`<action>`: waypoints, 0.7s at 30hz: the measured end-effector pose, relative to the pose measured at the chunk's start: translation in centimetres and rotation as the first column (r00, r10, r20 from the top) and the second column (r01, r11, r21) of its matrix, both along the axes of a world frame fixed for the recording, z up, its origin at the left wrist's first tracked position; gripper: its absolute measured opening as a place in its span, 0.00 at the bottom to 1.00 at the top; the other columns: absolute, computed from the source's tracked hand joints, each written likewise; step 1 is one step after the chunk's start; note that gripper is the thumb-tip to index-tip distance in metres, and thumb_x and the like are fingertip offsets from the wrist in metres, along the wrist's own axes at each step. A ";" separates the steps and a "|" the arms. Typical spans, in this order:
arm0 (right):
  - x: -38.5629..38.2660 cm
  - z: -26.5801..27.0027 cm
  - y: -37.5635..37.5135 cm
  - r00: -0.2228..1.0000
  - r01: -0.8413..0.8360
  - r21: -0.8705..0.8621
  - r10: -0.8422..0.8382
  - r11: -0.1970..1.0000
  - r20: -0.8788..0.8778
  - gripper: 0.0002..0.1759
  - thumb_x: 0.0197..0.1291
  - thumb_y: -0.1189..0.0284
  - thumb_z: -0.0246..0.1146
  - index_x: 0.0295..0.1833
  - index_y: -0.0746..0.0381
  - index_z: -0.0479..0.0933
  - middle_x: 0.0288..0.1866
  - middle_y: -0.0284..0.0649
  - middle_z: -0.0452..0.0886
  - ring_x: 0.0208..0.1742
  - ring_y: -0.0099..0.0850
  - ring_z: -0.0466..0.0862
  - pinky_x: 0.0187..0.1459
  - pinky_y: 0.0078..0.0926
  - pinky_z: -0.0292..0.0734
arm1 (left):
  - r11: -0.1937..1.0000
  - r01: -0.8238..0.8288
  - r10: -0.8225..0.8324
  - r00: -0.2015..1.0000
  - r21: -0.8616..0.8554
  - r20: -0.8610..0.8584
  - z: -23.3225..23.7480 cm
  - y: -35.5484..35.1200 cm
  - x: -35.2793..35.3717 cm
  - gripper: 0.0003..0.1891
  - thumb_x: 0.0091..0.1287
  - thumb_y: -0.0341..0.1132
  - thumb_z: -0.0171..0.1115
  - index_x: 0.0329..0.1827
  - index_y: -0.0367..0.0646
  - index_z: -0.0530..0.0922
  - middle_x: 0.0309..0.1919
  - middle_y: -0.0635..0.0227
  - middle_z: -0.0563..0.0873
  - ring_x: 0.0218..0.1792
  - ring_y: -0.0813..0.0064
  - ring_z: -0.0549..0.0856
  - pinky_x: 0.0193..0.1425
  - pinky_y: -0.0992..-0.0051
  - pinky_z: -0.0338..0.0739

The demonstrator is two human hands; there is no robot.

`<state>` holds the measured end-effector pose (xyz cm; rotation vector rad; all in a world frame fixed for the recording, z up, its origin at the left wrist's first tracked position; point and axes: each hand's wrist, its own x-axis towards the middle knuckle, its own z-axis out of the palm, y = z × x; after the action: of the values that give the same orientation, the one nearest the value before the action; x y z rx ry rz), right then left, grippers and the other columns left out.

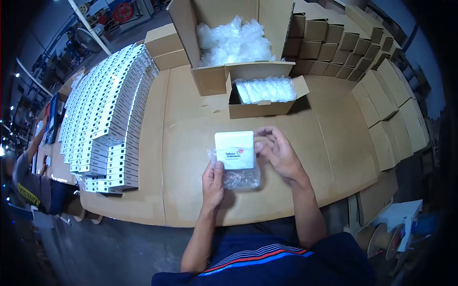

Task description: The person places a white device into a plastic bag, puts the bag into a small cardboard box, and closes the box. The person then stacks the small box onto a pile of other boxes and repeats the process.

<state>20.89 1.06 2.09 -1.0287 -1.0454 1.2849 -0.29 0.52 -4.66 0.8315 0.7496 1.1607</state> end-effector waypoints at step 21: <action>-1.9 -4.5 -2.3 0.982 0.174 0.231 -0.152 0.957 -0.108 0.05 0.75 0.77 0.64 0.49 0.69 0.79 0.65 0.49 0.84 0.55 0.21 0.81 0.61 0.19 0.76 | 0.920 0.028 0.131 0.918 0.390 -0.375 2.5 0.6 0.2 0.32 0.88 0.48 0.38 0.84 0.31 0.59 0.76 0.54 0.75 0.74 0.66 0.75 0.79 0.66 0.66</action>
<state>19.01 -1.20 -2.39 -0.8471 -0.9986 1.0329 -0.13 1.14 -2.14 1.4198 0.8872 1.2246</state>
